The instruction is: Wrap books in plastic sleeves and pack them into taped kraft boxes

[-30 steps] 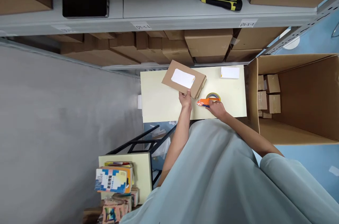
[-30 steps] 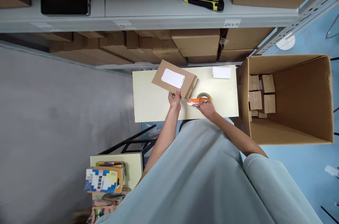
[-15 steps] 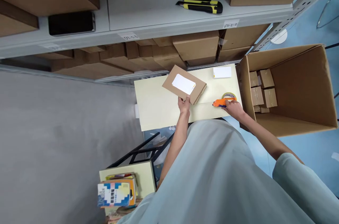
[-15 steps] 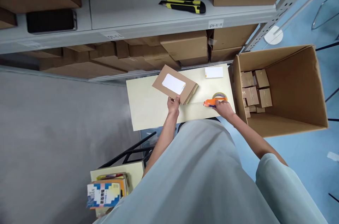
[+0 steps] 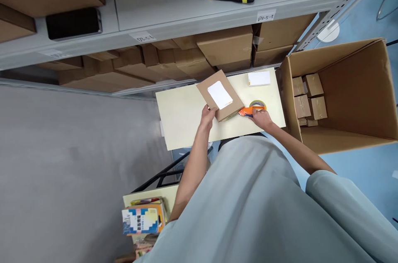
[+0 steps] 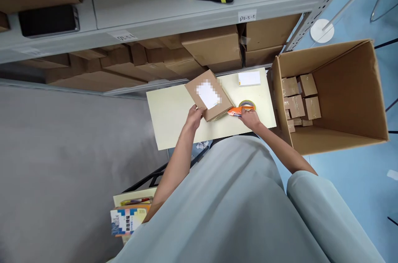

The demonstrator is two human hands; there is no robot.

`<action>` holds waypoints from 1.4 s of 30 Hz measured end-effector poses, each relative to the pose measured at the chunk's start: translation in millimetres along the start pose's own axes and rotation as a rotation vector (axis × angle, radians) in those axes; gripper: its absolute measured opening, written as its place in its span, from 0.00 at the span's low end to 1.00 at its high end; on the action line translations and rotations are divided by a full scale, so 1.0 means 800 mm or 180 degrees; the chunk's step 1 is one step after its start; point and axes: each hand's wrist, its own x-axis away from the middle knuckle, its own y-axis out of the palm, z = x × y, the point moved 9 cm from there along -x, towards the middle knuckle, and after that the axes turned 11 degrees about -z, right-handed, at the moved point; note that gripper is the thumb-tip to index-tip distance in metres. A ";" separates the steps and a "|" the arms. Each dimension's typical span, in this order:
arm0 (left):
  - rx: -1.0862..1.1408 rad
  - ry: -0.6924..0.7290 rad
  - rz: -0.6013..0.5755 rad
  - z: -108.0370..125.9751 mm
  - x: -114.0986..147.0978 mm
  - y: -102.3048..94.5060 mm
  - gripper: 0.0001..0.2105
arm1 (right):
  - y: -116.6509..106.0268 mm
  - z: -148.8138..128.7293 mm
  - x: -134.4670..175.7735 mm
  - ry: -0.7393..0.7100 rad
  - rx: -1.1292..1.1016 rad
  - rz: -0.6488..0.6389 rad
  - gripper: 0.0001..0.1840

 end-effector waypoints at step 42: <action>-0.1949 0.0415 0.1010 0.030 0.048 0.045 0.34 | 0.003 0.043 0.059 -0.0169 0.0599 -0.0085 0.29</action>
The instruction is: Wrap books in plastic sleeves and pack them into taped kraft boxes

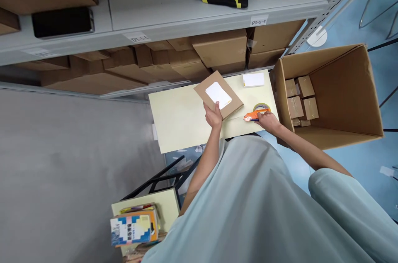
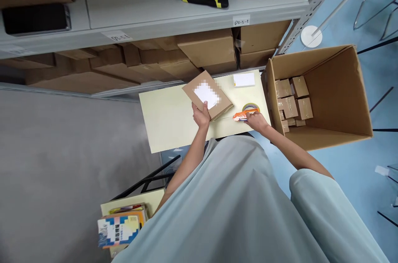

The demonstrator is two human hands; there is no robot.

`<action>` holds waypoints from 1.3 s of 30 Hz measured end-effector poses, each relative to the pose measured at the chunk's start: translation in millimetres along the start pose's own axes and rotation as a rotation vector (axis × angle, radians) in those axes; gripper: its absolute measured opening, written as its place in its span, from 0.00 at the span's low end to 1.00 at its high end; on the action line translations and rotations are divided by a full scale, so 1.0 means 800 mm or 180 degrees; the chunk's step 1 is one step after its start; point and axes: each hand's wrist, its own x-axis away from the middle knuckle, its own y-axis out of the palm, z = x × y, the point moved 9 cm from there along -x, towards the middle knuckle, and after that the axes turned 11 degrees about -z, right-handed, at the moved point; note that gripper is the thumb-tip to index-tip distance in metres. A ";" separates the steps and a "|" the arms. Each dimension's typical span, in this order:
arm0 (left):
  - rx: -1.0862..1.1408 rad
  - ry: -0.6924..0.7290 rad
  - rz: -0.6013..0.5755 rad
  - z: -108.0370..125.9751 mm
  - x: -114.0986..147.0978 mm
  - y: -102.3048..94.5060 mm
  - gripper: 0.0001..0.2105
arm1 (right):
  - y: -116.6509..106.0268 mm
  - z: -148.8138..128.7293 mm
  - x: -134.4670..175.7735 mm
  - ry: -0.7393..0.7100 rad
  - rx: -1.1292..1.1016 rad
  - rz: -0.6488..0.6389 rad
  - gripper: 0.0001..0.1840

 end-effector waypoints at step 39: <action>-0.1430 0.0841 -0.0778 0.003 -0.056 -0.088 0.26 | -0.048 -0.140 -0.066 -0.1200 0.0212 0.0198 0.33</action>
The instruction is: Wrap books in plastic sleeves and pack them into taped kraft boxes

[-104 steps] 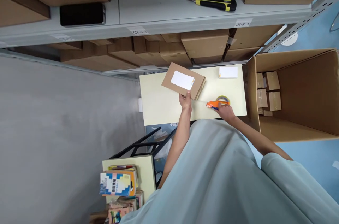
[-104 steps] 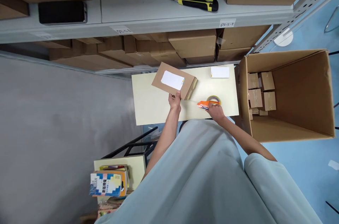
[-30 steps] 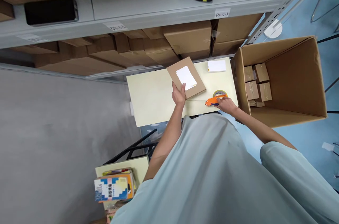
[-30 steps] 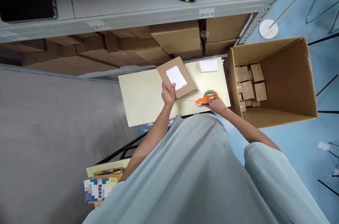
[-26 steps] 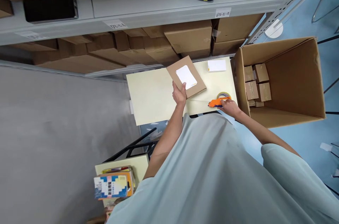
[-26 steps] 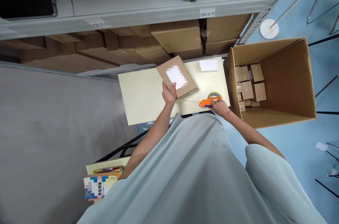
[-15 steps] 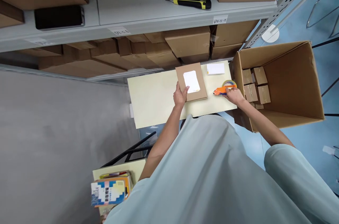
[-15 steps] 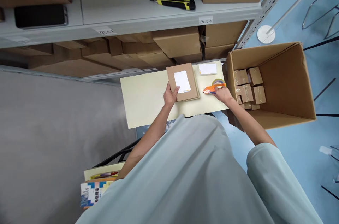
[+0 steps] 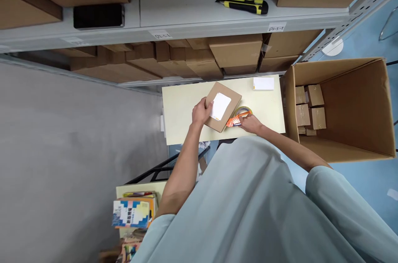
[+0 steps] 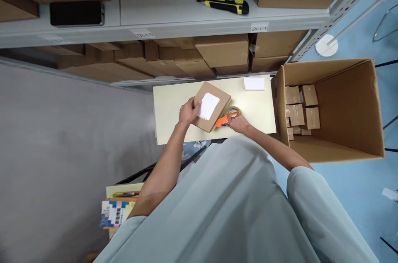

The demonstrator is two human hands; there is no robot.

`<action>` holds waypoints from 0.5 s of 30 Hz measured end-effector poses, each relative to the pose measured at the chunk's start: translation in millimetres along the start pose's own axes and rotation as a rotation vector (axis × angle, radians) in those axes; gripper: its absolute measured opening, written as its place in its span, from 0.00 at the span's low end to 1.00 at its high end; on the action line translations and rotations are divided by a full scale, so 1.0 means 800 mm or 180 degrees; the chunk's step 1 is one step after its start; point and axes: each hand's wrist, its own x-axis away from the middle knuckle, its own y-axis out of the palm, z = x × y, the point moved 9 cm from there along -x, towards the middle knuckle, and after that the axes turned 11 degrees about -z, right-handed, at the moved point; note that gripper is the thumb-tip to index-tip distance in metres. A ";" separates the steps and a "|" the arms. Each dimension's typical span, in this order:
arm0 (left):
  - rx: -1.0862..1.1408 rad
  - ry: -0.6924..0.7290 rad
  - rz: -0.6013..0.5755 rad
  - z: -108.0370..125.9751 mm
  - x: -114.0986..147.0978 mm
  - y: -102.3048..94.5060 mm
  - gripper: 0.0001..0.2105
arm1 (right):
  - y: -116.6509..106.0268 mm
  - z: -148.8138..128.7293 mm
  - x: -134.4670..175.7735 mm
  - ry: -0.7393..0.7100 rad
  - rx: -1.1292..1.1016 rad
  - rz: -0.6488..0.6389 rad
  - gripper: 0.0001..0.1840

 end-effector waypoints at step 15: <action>-0.0069 -0.0441 0.1305 -0.002 0.027 0.030 0.33 | 0.029 -0.014 0.000 -0.0051 0.0012 -0.0023 0.22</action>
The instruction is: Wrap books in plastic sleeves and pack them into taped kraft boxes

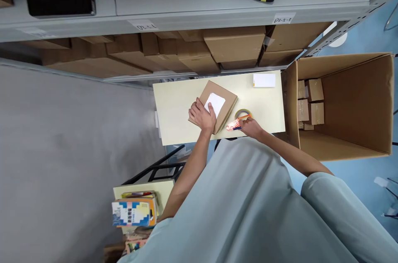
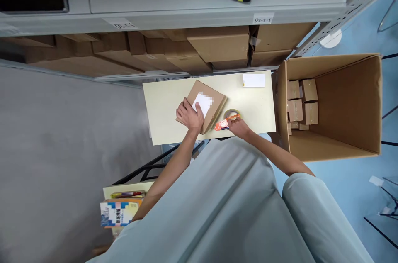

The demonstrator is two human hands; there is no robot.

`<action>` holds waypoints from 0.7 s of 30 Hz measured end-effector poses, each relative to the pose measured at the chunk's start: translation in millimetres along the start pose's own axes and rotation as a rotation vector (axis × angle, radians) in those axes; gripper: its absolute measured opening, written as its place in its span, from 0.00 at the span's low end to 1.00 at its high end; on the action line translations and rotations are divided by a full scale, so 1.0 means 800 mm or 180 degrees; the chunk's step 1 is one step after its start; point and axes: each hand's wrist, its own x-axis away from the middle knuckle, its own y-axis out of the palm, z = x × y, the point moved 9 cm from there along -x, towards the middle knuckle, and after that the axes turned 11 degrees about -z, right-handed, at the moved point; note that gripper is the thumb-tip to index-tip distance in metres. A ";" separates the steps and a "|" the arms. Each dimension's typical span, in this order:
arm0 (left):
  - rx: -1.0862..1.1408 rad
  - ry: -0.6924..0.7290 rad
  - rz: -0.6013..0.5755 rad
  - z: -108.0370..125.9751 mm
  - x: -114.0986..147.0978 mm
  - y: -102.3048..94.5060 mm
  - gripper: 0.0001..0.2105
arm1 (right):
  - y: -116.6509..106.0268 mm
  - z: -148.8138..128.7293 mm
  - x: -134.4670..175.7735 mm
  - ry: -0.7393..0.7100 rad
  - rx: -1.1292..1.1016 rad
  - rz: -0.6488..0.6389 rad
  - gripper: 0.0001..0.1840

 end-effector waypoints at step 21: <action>-0.0093 0.0333 -0.0249 0.003 -0.004 0.000 0.33 | -0.092 0.186 -0.014 0.1038 -0.0284 0.0039 0.36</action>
